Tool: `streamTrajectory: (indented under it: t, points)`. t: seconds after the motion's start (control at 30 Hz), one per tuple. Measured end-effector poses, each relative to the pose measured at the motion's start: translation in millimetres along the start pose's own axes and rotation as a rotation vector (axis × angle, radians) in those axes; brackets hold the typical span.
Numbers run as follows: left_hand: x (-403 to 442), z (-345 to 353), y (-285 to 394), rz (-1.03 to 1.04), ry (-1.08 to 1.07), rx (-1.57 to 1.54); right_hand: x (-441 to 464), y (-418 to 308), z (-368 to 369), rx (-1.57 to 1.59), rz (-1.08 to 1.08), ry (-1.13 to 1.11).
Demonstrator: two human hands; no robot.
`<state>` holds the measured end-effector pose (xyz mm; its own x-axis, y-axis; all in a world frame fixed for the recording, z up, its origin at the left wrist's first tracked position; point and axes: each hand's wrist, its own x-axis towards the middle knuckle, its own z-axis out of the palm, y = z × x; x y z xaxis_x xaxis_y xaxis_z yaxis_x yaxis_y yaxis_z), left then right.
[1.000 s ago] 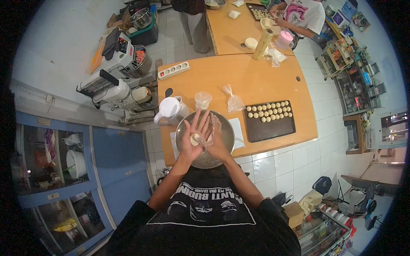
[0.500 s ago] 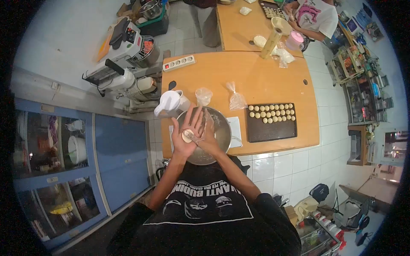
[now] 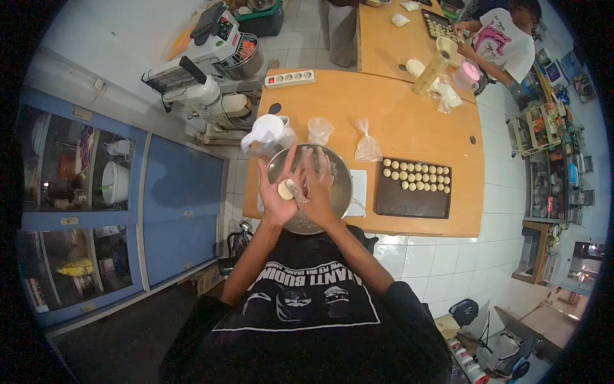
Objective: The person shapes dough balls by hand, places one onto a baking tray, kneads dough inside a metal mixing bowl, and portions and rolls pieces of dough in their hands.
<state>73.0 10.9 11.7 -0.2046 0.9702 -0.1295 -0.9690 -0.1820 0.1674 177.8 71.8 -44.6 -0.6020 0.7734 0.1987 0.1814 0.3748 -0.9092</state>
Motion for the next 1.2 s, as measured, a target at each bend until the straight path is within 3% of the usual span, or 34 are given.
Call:
streamTrajectory:
  t: [0.07, 0.27, 0.57, 0.9, 0.97, 1.07, 1.2]
  points:
    - [-0.5, -1.2, -1.9, 0.007, -0.009, -0.035, -2.3, -3.3, -9.6, -0.333, -0.174, -0.154]
    - [0.2, -26.1, -0.5, 0.059, 0.113, 0.006, -14.0, -6.2, -21.6, -0.231, -0.296, -0.26]
    - [1.0, -26.6, -3.9, 0.142, 0.155, -0.022, -27.2, -18.8, -25.6, -0.384, -0.252, -0.443]
    - [0.5, -26.3, -4.7, 0.129, 0.342, 0.074, -6.5, -19.6, -41.8, -0.438, -0.288, -0.533]
    - [4.2, -31.0, -5.4, 0.111, 0.355, 0.108, 1.2, -5.1, -42.9, -0.167, -0.335, -0.381]
    - [3.4, -34.7, -8.5, 0.022, 0.352, 0.042, 6.8, -3.8, -45.8, -0.078, -0.214, -0.424]
    - [0.1, -26.7, -12.5, 0.017, 0.376, 0.02, 6.0, -20.5, -42.8, -0.006, -0.213, -0.367]
